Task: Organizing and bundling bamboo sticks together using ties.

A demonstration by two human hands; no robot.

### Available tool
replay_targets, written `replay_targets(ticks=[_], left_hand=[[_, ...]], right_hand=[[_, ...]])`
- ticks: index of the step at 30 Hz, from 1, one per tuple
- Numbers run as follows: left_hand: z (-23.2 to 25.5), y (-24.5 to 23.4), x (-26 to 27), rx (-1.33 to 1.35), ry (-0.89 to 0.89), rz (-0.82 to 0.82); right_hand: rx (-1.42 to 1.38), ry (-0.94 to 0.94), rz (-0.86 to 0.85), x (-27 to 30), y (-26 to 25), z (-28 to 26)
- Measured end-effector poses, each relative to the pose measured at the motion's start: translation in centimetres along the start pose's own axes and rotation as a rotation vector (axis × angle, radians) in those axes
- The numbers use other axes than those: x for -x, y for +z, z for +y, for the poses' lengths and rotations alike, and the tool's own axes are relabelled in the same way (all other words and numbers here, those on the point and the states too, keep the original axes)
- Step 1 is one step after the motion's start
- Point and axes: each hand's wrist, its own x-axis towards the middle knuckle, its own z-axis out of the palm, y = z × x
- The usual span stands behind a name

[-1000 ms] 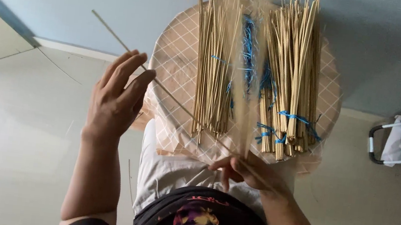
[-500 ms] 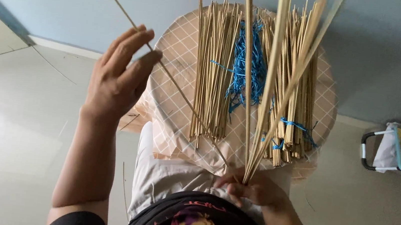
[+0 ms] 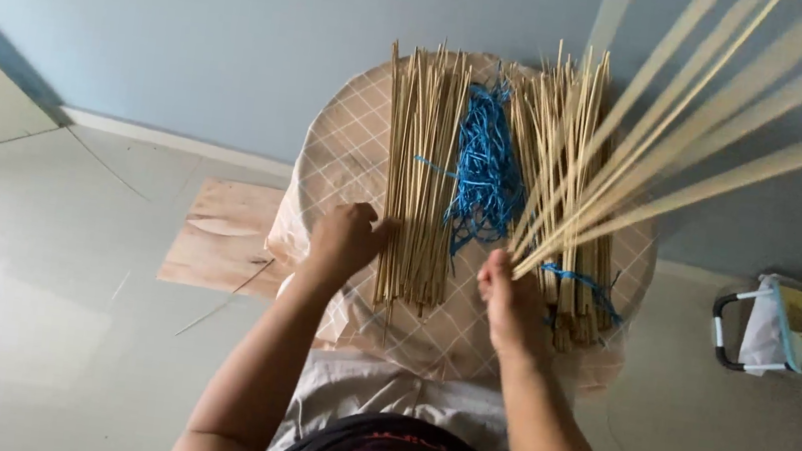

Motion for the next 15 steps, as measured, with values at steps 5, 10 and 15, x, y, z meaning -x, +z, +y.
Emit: replay_targets(ticks=[5,10,15], left_hand=[[-2.8,4.6,-3.5,0.076,0.032,-0.001],[-1.9,0.9,-2.1,0.146,-0.035,-0.066],[-1.5,-1.6,0.4,0.438,-0.097,0.076]], right_hand=[[0.097,0.018,0.062,0.1,1.8,3.6],[0.103,-0.027,0.08,0.7,1.3,3.8],[0.074,-0.108,0.043,1.1,1.4,2.6]])
